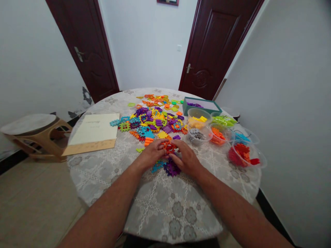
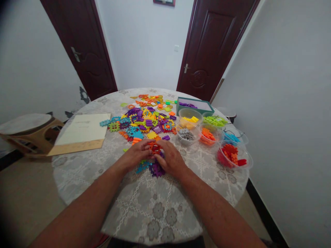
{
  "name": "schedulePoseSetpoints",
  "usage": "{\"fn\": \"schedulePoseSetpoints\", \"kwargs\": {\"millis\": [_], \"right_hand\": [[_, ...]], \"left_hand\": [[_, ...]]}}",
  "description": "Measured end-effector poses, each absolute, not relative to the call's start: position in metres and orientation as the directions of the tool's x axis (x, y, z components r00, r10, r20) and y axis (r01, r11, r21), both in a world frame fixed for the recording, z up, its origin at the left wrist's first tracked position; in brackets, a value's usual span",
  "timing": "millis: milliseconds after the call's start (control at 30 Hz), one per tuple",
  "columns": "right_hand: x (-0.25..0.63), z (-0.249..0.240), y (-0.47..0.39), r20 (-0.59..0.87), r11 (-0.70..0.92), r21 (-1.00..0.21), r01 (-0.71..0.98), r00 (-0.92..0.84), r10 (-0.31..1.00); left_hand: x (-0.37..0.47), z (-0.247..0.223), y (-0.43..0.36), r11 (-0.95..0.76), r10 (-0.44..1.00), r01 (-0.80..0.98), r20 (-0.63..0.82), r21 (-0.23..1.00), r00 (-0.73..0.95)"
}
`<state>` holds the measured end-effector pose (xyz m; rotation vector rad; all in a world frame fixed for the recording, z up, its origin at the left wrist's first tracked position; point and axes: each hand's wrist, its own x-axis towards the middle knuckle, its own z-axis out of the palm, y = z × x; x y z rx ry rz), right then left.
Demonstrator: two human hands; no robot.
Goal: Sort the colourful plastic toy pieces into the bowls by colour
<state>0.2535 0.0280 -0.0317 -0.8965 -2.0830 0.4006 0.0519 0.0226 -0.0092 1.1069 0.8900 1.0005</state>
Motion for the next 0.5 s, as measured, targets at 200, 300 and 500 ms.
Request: {"fn": "schedulePoseSetpoints", "kwargs": {"millis": [200, 300, 500], "right_hand": [[0.263, -0.029, 0.032, 0.342, 0.453, -0.813, 0.366, -0.330, 0.880], [0.272, -0.014, 0.034, 0.265, 0.395, -0.853, 0.343, -0.368, 0.891], [0.324, 0.044, 0.018, 0.508, 0.496, -0.651, 0.574, -0.154, 0.847]], "left_hand": [[0.050, -0.011, 0.023, -0.045, 0.922, 0.004, 0.040, 0.999, 0.384], [0.048, -0.010, 0.025, -0.066, 0.910, 0.075, 0.029, 0.995, 0.414], [0.044, -0.006, 0.034, -0.009, 0.961, 0.138, -0.030, 0.990, 0.275]]}}
